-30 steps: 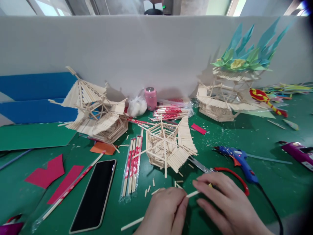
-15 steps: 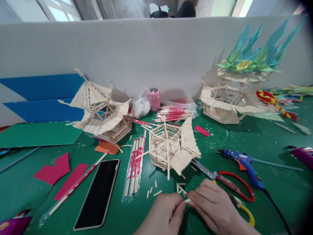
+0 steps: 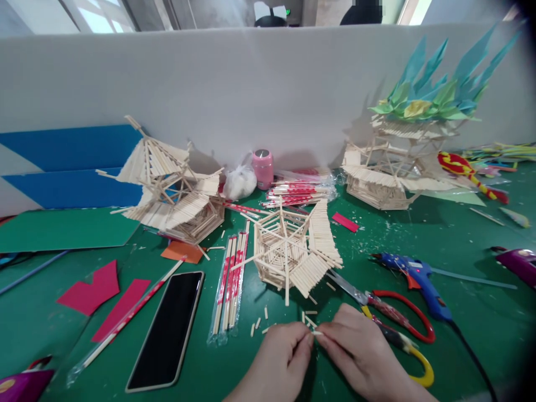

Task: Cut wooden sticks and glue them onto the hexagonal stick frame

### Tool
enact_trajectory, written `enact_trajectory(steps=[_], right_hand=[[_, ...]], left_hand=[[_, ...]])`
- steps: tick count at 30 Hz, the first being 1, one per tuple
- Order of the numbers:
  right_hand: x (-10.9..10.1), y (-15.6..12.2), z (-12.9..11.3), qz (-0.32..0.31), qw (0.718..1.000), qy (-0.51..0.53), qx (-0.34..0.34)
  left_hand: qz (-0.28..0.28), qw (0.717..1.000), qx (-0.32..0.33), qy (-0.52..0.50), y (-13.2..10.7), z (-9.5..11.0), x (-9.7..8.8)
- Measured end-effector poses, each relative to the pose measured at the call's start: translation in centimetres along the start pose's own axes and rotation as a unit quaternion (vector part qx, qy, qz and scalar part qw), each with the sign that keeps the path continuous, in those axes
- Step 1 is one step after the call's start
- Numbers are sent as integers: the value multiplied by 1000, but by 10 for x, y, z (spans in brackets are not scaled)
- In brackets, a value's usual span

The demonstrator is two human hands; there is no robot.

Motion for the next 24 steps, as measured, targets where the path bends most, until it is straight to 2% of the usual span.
enact_trajectory(steps=[3,6,8,13,17,20,22,24], right_hand=[[-3,1,4,-62,983,139,98],[-4,1,9,-52,959,221,167],[-2,0,12,-49,949,249,186],[0,-1,12,-47,938,273,208],[-4,0,8,-48,937,271,215],[-6,1,5,-52,930,295,214],[-8,1,2,-48,927,310,206],[-10,1,0,-47,933,302,189]], left_hand=[[40,997,6,69,0,1,-8],[72,972,15,223,2,-3,-9],[84,946,17,312,5,-8,-5],[115,925,19,361,14,-25,2],[144,922,30,359,11,-32,1],[168,932,71,314,2,-24,0],[184,954,114,206,-6,-13,0],[197,971,122,65,-12,-3,1]])
Point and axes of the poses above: each hand's wrist, its own y-axis towards the middle knuckle, its own x-axis out of the palm, z = x × y, the point moved 2 cm from there along y, towards the middle knuckle, and after that the axes turned 9 degrees about -z, right-handed, at the moved point
